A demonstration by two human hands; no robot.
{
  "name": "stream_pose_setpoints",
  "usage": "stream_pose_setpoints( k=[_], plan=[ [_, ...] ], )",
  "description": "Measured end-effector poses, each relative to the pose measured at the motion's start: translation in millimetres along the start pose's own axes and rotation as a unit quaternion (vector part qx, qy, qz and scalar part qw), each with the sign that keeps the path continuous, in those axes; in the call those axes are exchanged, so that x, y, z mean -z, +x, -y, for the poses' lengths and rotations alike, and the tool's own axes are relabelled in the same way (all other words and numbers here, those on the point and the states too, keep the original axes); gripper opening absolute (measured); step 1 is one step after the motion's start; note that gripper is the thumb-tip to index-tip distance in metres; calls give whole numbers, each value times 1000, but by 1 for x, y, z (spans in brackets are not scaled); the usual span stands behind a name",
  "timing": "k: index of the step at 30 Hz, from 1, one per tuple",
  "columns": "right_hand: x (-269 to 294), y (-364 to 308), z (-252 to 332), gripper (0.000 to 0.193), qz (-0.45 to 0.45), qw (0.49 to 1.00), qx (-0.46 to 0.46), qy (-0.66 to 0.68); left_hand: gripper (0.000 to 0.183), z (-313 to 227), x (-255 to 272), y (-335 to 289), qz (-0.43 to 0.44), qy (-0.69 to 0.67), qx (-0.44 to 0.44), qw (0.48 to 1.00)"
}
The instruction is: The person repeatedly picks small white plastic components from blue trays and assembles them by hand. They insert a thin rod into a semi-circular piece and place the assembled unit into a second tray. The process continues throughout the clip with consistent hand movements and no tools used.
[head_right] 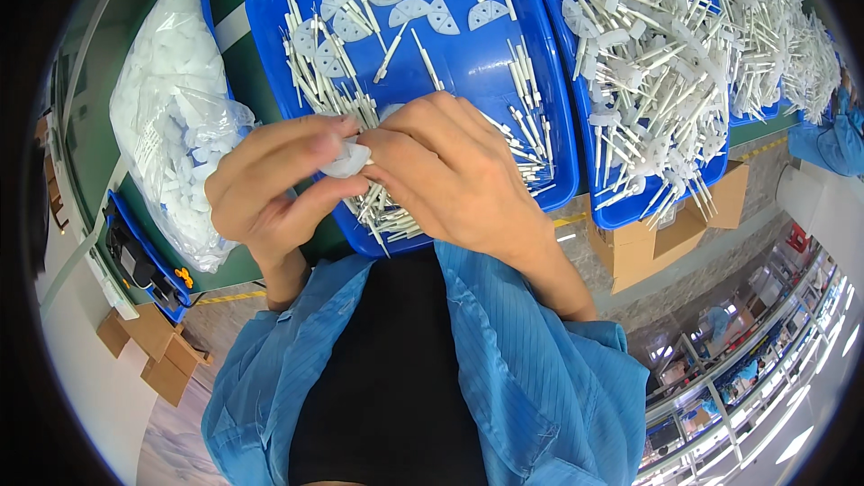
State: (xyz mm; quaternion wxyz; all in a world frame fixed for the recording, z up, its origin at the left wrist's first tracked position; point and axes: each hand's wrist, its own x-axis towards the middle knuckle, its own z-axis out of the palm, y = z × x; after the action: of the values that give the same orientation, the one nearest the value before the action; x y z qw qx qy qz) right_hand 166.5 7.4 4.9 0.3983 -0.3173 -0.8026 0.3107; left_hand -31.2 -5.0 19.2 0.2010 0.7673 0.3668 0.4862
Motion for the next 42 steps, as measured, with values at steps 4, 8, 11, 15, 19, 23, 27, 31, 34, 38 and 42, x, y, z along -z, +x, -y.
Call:
stream_pose_setpoints(
  k=[4, 8, 11, 15, 19, 23, 27, 31, 34, 38, 42],
  plan=[
    [1, -2, -1, 33, 0, 1000, -2, -8, 45, -12, 1, 5, 8, 18, 67, 998],
    [-1, -2, 0, 33, -6, 1000, -6, -18, 43, 0, 0, 1, 6, 13, -7, 1000],
    [1, 0, 2, 33, 4, 1000, -16, -26, 44, 5, -2, -2, -3, -14, -5, 1000],
    [6, -2, 2, 31, 33, 998, -29, -55, 40, -2, 2, -1, 2, -23, 69, 997],
    [13, 3, 3, 26, 63, 996, -37, -44, 37, -1, 1, -7, -7, -31, 61, 998],
    [11, 6, 18, 18, 39, 953, -207, 216, 29, 8, -6, -7, -16, 24, -55, 998],
    [-7, 4, 29, 18, -11, 893, -346, 287, 22, 14, -16, -9, -75, 42, -52, 995],
    [5, 1, 29, 23, -74, 928, -260, 258, 36, 7, -25, 0, -195, -96, 39, 975],
    [44, -5, 27, 39, -176, 945, -239, 134, 42, 10, -11, -9, -122, -83, 73, 986],
    [118, -19, 16, 52, -365, 858, -265, -245, 41, 2, -9, -5, 31, -3, 102, 994],
    [141, -17, 14, 42, -330, 804, -335, -364, 37, -4, -19, -6, 132, 52, 166, 976]
  ],
)
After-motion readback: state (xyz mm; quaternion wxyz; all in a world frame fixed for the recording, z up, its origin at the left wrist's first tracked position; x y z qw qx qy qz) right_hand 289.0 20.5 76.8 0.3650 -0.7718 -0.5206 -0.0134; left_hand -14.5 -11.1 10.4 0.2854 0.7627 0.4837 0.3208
